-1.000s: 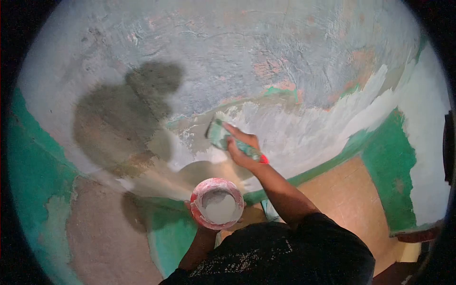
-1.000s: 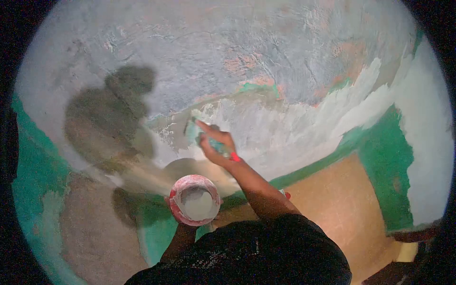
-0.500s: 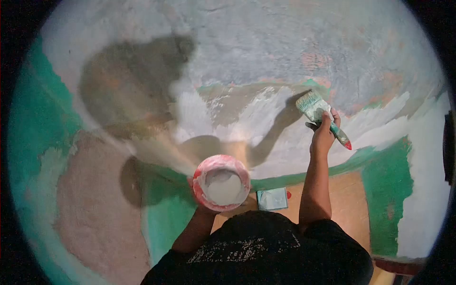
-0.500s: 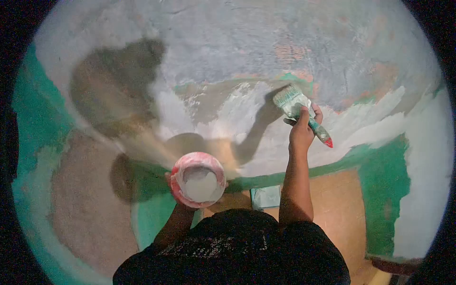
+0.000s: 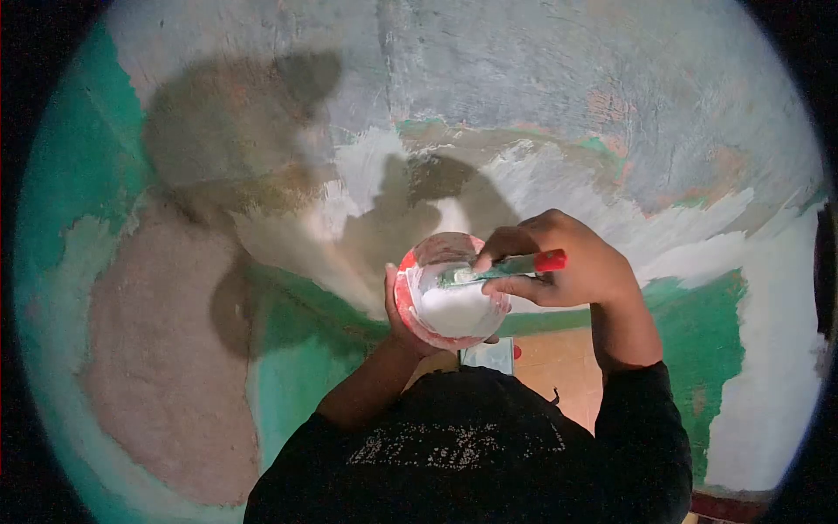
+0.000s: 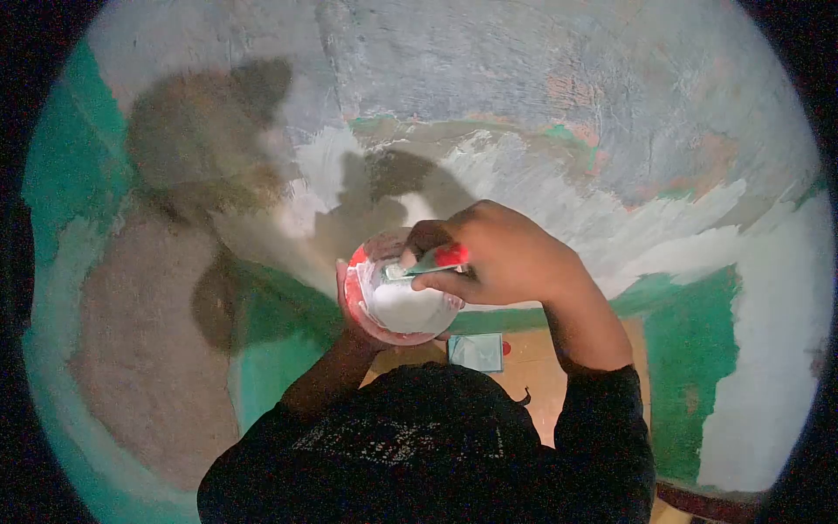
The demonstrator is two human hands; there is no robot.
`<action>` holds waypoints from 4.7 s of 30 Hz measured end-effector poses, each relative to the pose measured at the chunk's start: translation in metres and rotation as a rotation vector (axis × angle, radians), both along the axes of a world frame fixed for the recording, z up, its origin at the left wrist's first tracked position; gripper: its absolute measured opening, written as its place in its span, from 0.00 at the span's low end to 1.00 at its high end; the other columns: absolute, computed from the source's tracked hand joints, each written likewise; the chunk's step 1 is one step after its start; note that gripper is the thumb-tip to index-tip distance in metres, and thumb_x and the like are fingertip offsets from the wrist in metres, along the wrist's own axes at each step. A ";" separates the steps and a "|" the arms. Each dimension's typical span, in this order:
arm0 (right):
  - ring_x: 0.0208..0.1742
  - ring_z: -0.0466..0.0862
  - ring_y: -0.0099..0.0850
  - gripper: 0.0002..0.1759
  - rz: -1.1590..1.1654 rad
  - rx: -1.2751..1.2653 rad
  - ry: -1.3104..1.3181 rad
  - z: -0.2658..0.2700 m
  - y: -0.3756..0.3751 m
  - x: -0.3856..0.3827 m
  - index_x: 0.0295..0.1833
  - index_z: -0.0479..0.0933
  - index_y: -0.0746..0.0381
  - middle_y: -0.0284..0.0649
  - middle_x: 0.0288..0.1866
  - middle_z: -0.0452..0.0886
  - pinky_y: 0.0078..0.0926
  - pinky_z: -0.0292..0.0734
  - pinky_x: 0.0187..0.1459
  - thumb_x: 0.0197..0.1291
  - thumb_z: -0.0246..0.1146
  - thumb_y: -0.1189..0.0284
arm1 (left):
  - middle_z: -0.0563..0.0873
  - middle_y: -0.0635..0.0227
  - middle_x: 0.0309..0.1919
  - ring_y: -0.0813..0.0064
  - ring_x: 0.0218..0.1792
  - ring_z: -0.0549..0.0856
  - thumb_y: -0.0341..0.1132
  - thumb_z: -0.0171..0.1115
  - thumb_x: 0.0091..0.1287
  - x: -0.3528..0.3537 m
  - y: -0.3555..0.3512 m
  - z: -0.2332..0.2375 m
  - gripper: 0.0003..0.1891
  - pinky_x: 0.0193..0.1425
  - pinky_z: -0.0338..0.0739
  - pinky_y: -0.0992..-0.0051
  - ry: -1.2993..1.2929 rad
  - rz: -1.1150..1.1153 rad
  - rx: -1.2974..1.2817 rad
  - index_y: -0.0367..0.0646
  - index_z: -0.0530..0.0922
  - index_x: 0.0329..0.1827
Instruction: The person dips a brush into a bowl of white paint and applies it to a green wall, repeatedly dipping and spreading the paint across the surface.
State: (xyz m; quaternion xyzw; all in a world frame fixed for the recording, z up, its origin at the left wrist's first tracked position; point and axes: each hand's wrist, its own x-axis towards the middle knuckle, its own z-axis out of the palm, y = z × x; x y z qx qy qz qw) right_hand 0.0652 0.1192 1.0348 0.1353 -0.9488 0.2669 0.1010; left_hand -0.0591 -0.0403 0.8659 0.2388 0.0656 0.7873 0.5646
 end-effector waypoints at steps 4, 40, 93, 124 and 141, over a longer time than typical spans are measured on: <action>0.34 0.85 0.45 0.13 0.062 0.118 -0.060 -0.006 -0.012 -0.019 0.40 0.83 0.60 0.44 0.33 0.85 0.35 0.78 0.38 0.52 0.73 0.65 | 0.64 0.52 0.70 0.44 0.65 0.71 0.81 0.39 0.56 0.007 -0.005 -0.001 0.53 0.63 0.72 0.42 -0.276 -0.118 -0.048 0.49 0.54 0.76; 0.31 0.84 0.41 0.11 0.074 0.010 0.001 -0.018 0.002 -0.027 0.39 0.83 0.61 0.43 0.34 0.85 0.32 0.78 0.34 0.53 0.72 0.68 | 0.68 0.44 0.65 0.40 0.63 0.72 0.78 0.36 0.61 -0.004 0.004 0.009 0.50 0.58 0.74 0.37 -0.161 0.029 -0.116 0.47 0.54 0.76; 0.54 0.84 0.38 0.22 -1.200 -0.393 0.946 -0.216 0.163 0.027 0.61 0.73 0.71 0.56 0.51 0.83 0.31 0.77 0.54 0.66 0.60 0.71 | 0.58 0.54 0.74 0.38 0.70 0.64 0.84 0.43 0.50 0.004 0.007 -0.019 0.56 0.57 0.64 0.22 -0.231 -0.124 -0.186 0.58 0.53 0.77; 0.41 0.87 0.41 0.16 -1.333 -0.215 1.304 -0.183 0.187 0.021 0.56 0.77 0.63 0.52 0.44 0.85 0.31 0.81 0.44 0.64 0.61 0.71 | 0.56 0.50 0.74 0.32 0.70 0.59 0.82 0.50 0.49 0.020 0.010 -0.033 0.58 0.60 0.61 0.22 -0.228 -0.178 -0.154 0.55 0.51 0.77; 0.40 0.87 0.44 0.23 -1.074 0.061 1.172 -0.174 0.176 0.017 0.56 0.78 0.53 0.48 0.46 0.85 0.33 0.82 0.42 0.53 0.63 0.79 | 0.55 0.48 0.74 0.30 0.69 0.59 0.82 0.52 0.48 0.023 0.017 -0.043 0.58 0.59 0.61 0.21 -0.292 -0.204 -0.143 0.57 0.51 0.77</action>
